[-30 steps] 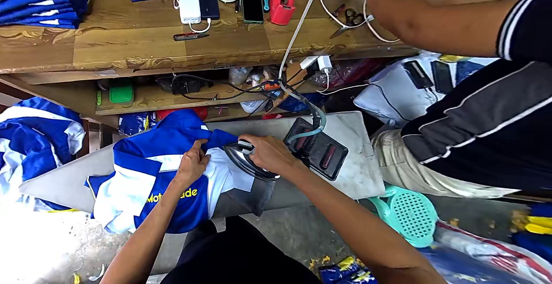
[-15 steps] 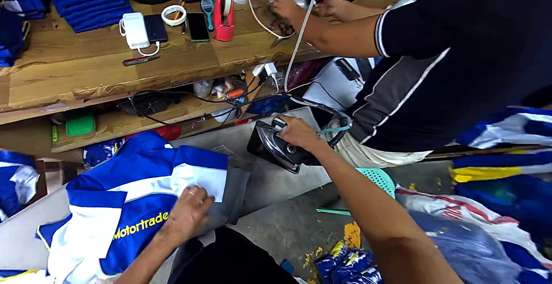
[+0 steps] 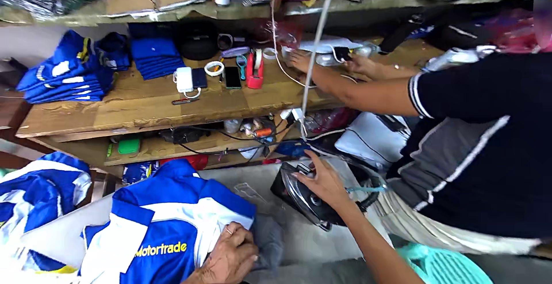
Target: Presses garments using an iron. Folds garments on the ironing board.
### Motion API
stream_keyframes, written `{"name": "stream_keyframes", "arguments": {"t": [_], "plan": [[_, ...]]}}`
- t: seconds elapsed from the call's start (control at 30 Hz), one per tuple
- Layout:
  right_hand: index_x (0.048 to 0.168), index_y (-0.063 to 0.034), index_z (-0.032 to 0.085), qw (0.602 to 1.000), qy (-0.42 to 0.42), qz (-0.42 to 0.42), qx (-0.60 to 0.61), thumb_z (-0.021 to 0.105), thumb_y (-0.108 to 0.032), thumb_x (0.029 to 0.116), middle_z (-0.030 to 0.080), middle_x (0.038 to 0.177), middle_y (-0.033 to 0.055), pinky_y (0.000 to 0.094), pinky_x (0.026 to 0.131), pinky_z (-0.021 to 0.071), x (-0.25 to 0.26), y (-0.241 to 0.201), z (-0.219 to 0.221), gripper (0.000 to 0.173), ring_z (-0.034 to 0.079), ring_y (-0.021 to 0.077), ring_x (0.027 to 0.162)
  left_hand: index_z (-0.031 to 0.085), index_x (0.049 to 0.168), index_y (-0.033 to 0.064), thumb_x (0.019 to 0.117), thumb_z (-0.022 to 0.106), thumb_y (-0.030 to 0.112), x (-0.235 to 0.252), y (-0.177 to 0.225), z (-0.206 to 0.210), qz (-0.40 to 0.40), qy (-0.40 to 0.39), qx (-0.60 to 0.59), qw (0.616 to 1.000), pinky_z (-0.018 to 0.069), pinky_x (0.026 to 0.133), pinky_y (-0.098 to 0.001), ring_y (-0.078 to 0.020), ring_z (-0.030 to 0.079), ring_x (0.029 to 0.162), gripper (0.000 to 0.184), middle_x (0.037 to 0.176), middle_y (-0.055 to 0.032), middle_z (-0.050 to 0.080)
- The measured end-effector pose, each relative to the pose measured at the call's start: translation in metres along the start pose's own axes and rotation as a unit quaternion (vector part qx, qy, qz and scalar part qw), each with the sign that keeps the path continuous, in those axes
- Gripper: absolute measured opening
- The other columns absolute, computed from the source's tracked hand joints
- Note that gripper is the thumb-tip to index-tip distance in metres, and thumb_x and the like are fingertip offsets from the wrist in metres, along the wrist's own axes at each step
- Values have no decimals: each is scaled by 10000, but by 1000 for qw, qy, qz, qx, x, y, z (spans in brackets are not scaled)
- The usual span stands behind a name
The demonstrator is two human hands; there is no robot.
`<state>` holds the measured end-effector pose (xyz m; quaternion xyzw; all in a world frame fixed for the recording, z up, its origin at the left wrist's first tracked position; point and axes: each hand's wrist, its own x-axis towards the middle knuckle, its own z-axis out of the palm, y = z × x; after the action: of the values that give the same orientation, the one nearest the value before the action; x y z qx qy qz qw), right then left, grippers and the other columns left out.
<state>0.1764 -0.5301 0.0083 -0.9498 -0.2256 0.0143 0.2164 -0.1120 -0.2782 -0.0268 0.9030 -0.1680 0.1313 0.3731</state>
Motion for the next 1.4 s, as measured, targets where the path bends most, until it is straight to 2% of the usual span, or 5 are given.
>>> {"name": "stream_keyframes", "arguments": {"t": [0.23,0.6,1.0,1.2,1.4], "plan": [[1286,-7,670,977,126,-137,103,606,-246,948,705,1093,212,576,873,551,-64,-54,11,419,678,390,1007,671,1163,-31,1035,501,59,68,-8,-133,-245,153,-245,925,591,897,-340,-113,701,944,231,1031,-88,729],[1128,-60,765,986,25,-103,131,648,-122,878,726,1039,151,464,851,594,-129,-86,81,283,708,305,953,660,1306,39,1074,513,158,150,-176,-333,-240,161,172,942,468,1078,-586,-359,641,1228,299,1296,-191,676],[1190,-19,714,889,-216,-45,400,623,-138,996,731,1078,133,384,853,603,-123,-199,123,245,715,195,935,633,1331,-7,1006,651,381,-5,-233,-200,-415,-85,6,906,456,1090,-592,-384,636,1212,506,1261,-242,676],[1557,-54,364,685,-239,146,672,535,-349,1061,616,1349,209,491,930,594,-103,-275,126,602,690,308,1120,696,1179,-52,895,713,111,10,-65,-147,-297,-48,145,943,528,940,-651,-464,676,1083,328,1144,-287,693],[1272,-8,623,725,-146,120,663,509,-18,1015,628,1281,104,347,970,527,-97,-264,124,281,615,139,1124,706,1211,-36,948,698,181,-11,-13,-141,-190,-4,15,982,567,985,-519,-324,714,1085,341,1160,-189,732]]}}
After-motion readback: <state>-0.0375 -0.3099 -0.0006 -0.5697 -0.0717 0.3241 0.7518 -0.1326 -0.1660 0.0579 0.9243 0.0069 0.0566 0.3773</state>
